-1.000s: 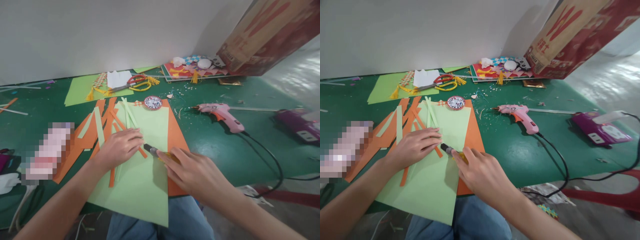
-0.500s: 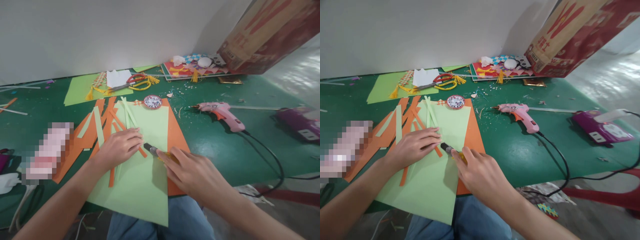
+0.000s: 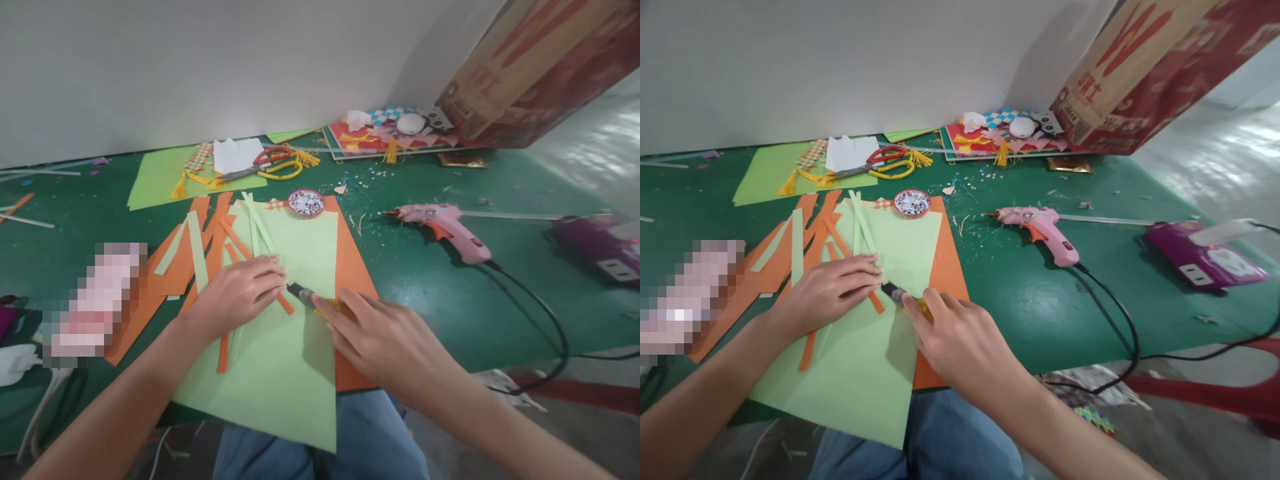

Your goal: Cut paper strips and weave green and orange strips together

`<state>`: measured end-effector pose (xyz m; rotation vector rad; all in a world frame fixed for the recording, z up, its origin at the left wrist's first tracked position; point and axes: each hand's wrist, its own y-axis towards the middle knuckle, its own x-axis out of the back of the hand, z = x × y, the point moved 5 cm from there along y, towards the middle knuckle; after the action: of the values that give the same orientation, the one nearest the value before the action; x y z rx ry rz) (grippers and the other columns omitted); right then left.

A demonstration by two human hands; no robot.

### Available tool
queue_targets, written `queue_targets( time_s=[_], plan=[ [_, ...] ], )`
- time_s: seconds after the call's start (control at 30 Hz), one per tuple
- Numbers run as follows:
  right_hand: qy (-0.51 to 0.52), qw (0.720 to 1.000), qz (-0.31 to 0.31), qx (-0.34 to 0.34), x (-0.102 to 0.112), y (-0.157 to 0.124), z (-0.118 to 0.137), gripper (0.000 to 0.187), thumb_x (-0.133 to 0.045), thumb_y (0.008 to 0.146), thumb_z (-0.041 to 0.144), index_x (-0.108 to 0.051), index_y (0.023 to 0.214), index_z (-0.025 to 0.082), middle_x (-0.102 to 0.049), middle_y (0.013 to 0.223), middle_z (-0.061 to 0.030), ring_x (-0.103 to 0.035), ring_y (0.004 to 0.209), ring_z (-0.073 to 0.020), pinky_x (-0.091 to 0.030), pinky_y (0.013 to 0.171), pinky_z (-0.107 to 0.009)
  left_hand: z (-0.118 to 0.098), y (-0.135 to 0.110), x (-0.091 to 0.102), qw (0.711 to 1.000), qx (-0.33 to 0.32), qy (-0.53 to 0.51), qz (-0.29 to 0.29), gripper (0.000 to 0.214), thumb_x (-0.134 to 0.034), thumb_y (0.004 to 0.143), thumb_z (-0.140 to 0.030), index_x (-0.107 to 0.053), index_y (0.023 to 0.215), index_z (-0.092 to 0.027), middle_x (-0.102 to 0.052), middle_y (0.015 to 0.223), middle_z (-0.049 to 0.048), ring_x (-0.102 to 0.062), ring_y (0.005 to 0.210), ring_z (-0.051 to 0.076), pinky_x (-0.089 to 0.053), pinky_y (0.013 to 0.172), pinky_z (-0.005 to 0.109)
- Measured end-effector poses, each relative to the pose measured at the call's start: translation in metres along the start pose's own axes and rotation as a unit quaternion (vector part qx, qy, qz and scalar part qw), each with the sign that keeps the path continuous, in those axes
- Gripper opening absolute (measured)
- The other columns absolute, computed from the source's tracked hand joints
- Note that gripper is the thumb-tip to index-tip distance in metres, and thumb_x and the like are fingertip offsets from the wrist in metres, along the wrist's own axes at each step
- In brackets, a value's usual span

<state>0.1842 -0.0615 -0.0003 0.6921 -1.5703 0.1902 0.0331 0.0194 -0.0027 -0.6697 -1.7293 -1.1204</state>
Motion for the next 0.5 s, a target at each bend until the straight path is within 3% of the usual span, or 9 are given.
queue_targets(
  time_s=[0.3,0.5],
  plan=[
    [-0.001,1.0,-0.007,0.026,-0.0004,-0.0035,-0.0002,0.037,-0.048,0.084,0.013,-0.059,0.119,0.011,-0.056,0.074,-0.0034,-0.054,0.057,-0.0115,-0.031,0.046,-0.026,0.0045,-0.0012,-0.0007,1.0,0.028,0.002,0.013,0.025,-0.046,0.095,-0.028,-0.067,0.101,-0.017,-0.071,0.108,0.0064,-0.065,0.106,0.019,-0.054,0.091,0.03],
    [0.005,1.0,-0.01,0.016,-0.0001,-0.0031,0.0,0.037,-0.053,0.081,0.013,-0.061,0.117,0.012,-0.057,0.074,-0.0027,-0.056,0.056,-0.0122,-0.033,0.045,-0.027,0.0045,-0.0014,-0.0007,1.0,0.02,-0.02,0.009,0.025,-0.046,0.094,-0.025,-0.069,0.095,-0.016,-0.071,0.108,0.0064,-0.065,0.105,0.018,-0.055,0.089,0.03]
  ],
)
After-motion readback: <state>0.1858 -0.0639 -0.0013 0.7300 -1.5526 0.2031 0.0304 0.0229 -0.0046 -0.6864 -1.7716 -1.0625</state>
